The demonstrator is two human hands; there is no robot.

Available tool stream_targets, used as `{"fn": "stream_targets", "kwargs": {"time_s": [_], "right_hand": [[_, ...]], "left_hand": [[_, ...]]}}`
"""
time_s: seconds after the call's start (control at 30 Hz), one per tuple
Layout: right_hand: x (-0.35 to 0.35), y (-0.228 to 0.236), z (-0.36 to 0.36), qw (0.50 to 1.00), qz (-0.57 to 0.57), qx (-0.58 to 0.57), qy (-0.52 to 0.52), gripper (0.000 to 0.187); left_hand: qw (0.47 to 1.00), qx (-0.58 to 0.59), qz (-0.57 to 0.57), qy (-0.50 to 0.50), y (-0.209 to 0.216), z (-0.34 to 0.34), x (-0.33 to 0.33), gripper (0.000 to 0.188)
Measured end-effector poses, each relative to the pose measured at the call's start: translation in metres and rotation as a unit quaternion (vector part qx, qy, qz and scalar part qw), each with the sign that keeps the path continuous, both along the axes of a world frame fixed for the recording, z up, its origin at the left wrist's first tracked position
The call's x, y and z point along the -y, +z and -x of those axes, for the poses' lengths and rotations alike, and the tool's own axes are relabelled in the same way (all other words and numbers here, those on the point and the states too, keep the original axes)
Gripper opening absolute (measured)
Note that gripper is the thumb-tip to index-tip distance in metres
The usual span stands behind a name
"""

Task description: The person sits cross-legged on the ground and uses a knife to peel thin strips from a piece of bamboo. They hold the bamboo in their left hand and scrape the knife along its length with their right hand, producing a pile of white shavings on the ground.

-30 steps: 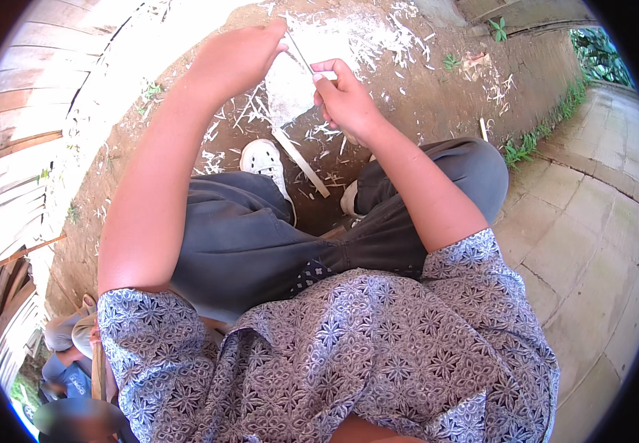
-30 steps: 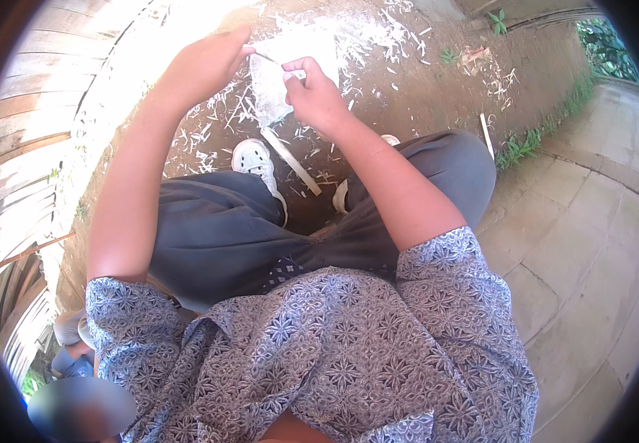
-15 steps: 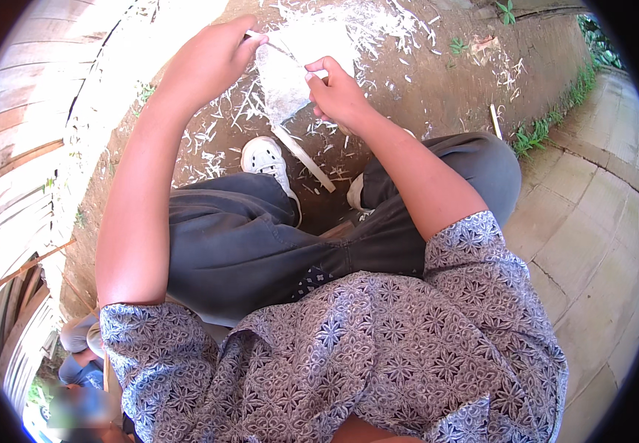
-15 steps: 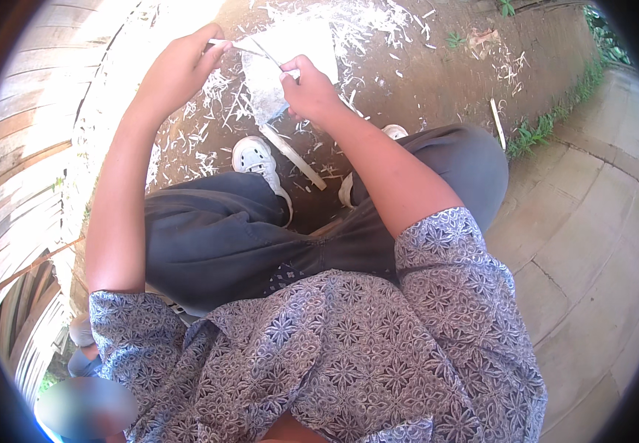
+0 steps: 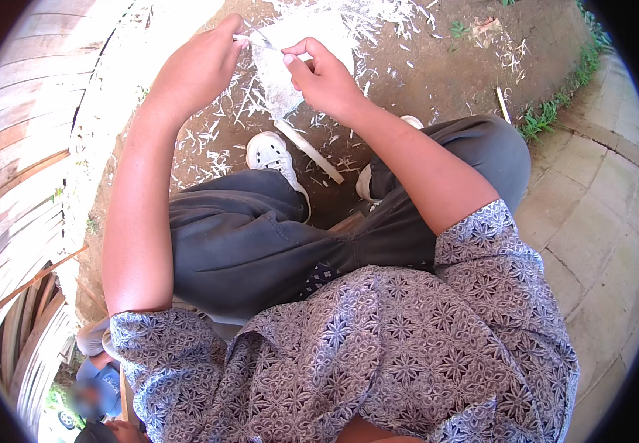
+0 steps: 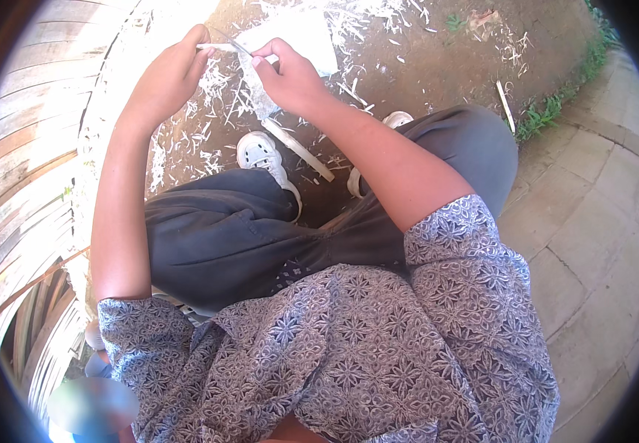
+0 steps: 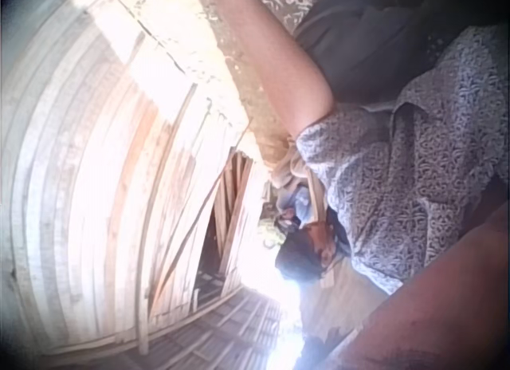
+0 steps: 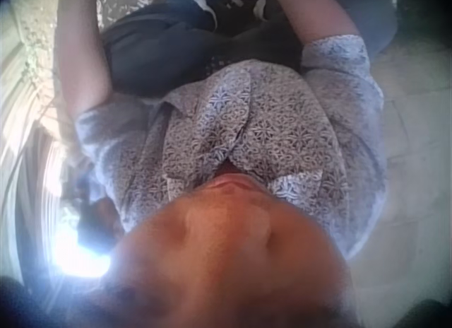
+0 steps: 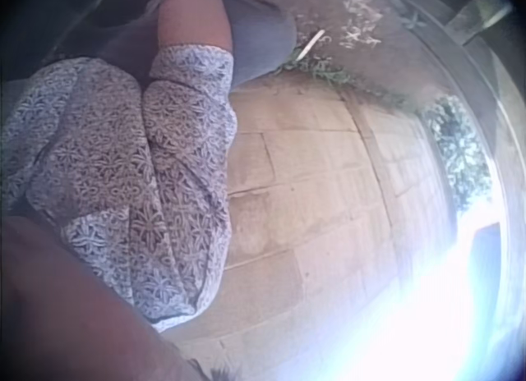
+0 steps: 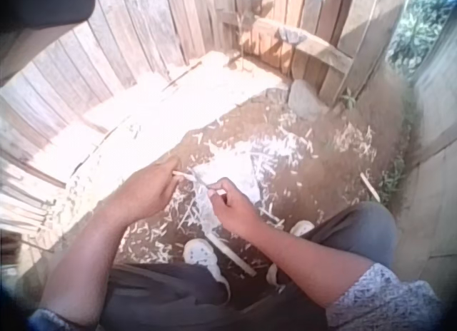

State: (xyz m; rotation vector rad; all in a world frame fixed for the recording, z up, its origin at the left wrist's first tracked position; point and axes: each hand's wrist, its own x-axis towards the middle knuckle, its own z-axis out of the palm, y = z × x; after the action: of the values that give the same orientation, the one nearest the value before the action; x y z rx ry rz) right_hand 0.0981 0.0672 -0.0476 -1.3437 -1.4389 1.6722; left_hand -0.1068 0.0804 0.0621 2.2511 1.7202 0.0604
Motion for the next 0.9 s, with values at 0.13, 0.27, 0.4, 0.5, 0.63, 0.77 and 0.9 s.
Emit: {"fn": "stream_targets", "kwargs": {"time_s": [0.13, 0.27, 0.4, 0.5, 0.63, 0.77, 0.9], "right_hand": [[0.000, -0.015, 0.003, 0.998, -0.052, -0.006, -0.025, 0.027], [-0.002, -0.020, 0.002, 0.999, -0.030, 0.016, -0.034, 0.027], [-0.008, -0.032, -0.009, 0.996, -0.016, 0.057, -0.069, 0.028], [-0.008, -0.034, -0.012, 0.996, 0.016, 0.059, -0.066, 0.030], [-0.003, -0.013, -0.001, 0.999, 0.004, 0.023, -0.030, 0.031], [-0.001, 0.004, 0.004, 1.000, -0.023, 0.000, -0.013, 0.031], [-0.004, 0.003, -0.001, 0.999, -0.030, 0.024, 0.008, 0.031]], "left_hand": [[0.999, -0.042, 0.008, 0.001, 0.004, -0.007, 0.000, 0.026], [0.999, -0.029, 0.017, 0.019, 0.002, -0.005, -0.003, 0.026], [0.999, 0.002, 0.024, 0.033, 0.009, -0.008, -0.002, 0.030], [0.998, 0.010, 0.038, 0.044, 0.011, -0.010, -0.003, 0.032], [1.000, 0.022, 0.016, 0.003, 0.004, -0.004, -0.003, 0.032], [0.998, -0.034, -0.016, -0.049, 0.003, -0.002, -0.003, 0.031], [0.994, -0.052, -0.053, -0.085, 0.006, -0.001, -0.003, 0.029]]}}
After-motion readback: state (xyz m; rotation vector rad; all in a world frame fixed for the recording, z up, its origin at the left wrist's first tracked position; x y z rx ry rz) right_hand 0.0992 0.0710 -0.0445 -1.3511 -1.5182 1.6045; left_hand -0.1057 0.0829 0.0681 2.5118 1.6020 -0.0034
